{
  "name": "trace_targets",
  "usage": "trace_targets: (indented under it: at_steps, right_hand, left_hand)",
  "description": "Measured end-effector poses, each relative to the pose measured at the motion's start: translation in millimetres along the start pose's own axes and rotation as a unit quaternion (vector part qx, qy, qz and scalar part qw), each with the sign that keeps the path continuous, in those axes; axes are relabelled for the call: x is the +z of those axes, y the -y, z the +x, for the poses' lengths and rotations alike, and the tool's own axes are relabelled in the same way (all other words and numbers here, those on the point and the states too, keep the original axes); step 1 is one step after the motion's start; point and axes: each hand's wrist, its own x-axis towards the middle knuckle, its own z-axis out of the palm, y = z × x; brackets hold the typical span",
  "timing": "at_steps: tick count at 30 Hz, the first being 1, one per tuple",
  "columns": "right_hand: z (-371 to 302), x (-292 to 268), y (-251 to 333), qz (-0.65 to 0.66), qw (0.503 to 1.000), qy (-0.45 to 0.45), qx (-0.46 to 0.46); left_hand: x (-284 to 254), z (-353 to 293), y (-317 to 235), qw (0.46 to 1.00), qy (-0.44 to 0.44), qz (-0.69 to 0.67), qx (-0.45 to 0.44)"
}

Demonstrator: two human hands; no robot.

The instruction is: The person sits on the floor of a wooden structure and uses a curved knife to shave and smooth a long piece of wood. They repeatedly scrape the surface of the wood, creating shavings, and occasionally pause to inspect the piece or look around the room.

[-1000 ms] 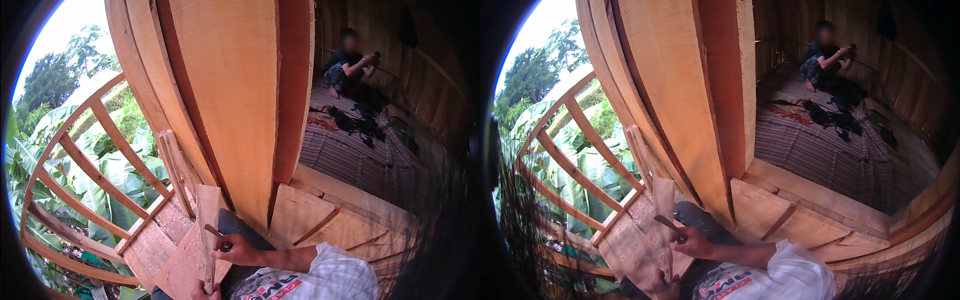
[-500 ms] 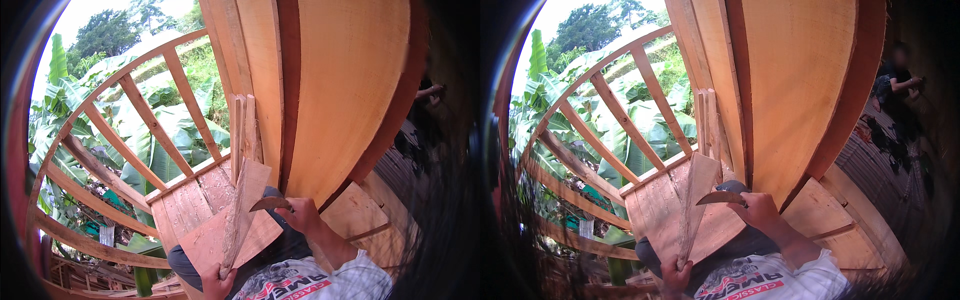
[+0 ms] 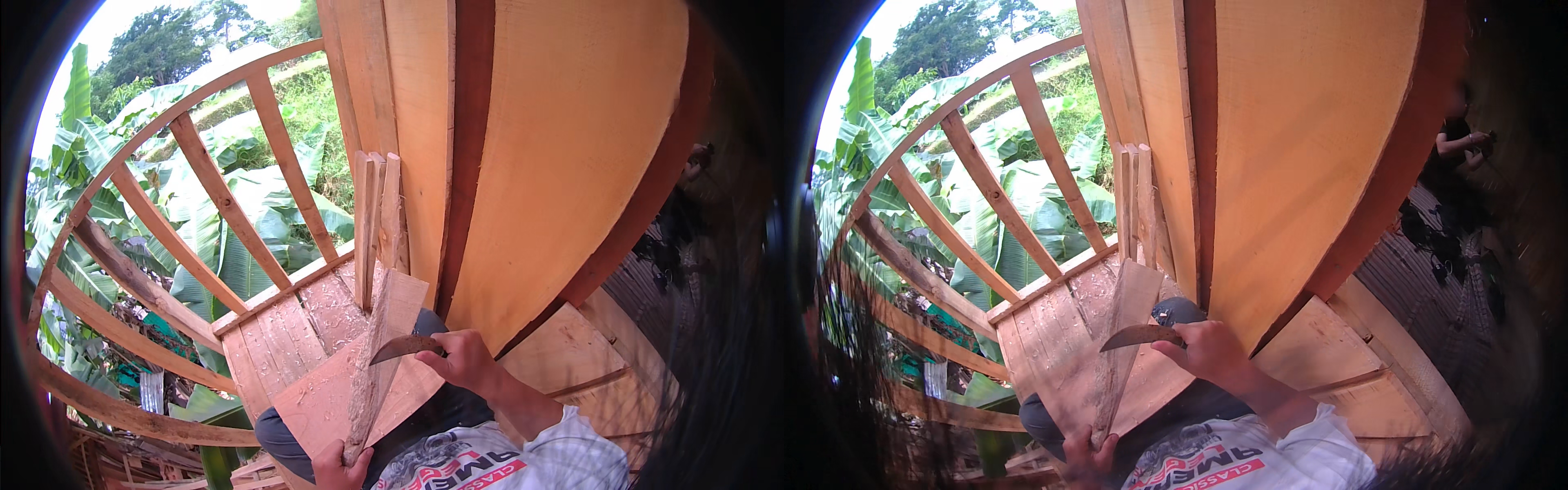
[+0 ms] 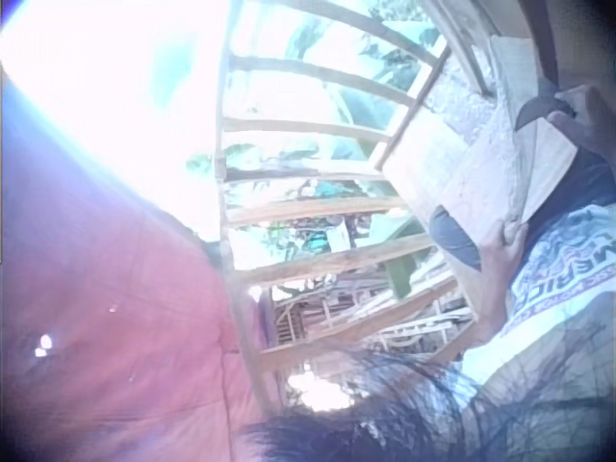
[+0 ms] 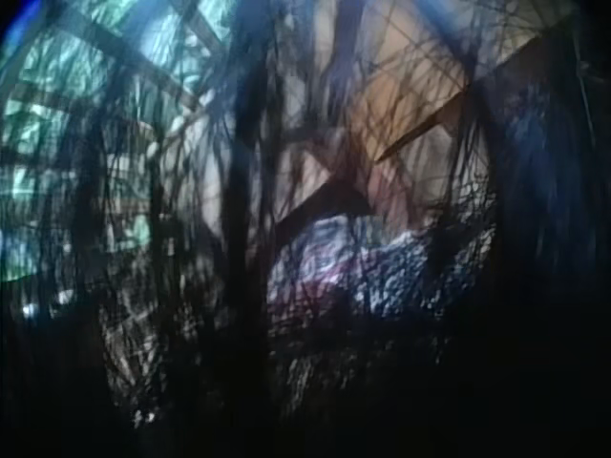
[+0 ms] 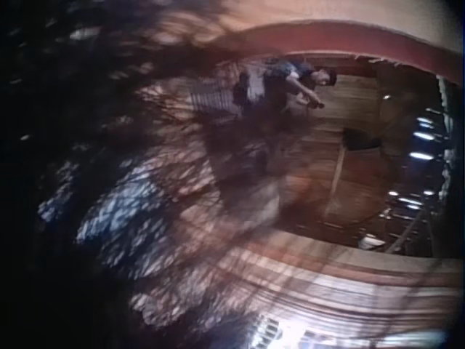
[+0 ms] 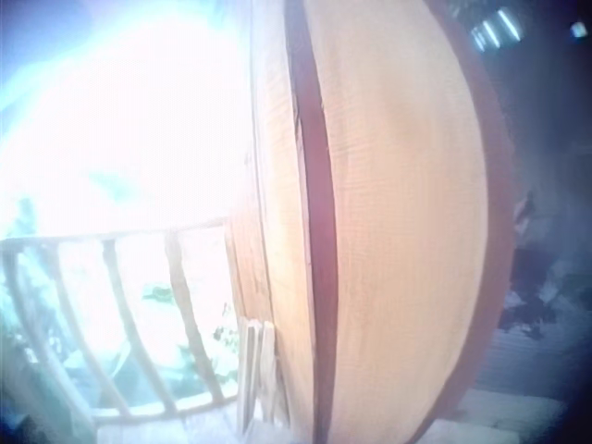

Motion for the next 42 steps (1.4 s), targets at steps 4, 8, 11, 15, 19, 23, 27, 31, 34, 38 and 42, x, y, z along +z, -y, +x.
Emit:
trace_targets:
  at_steps: [4,8,11,15,19,23,27,31,34,38,42]
  right_hand:
    - [-6.9,0.3,-4.8,-0.001,1.000,-0.020,-0.018]
    - [-12.4,-3.6,8.6,-0.040,0.999,-0.017,-0.031]
    - [-20.3,12.1,3.3,-0.006,0.999,-0.026,-0.039]
    - [-20.5,3.5,-14.7,-0.010,0.999,-0.047,0.001]
    - [-45.9,-1.3,-12.6,0.019,0.999,-0.013,-0.022]
    - [-35.5,2.0,-8.7,0.052,0.998,-0.041,0.008]
    - [-36.7,6.6,-0.3,0.068,0.998,-0.015,-0.004]
    - [-34.0,2.5,-10.7,0.043,0.998,-0.045,0.020]
    - [-40.3,0.8,-3.0,0.098,0.995,-0.010,-0.024]
    - [-41.5,4.1,-11.7,0.082,0.995,-0.050,0.006]
    - [-33.0,-0.7,-12.3,0.037,0.999,-0.027,-0.029]
  left_hand:
    - [5.0,-2.9,11.8,0.997,0.073,-0.030,-0.009]
    - [127.4,-60.3,225.2,0.964,0.040,0.205,0.164]
    - [164.1,-79.6,307.5,0.943,0.009,0.258,0.208]
    - [161.4,-84.0,301.2,0.955,0.012,0.218,0.202]
    - [111.6,-45.1,168.6,0.985,0.086,0.095,0.117]
    - [-0.5,-9.7,-10.6,0.995,0.103,-0.011,-0.004]
    - [-1.4,-12.9,-7.6,0.994,0.096,-0.047,-0.006]
    - [-2.4,-13.7,-11.2,0.992,0.106,-0.058,-0.022]
    - [-1.7,-12.4,-16.2,0.990,0.117,-0.065,-0.037]
    - [5.1,-15.6,-11.0,0.994,0.089,-0.071,0.006]
    - [0.7,-20.8,-6.6,0.988,0.109,-0.105,-0.039]
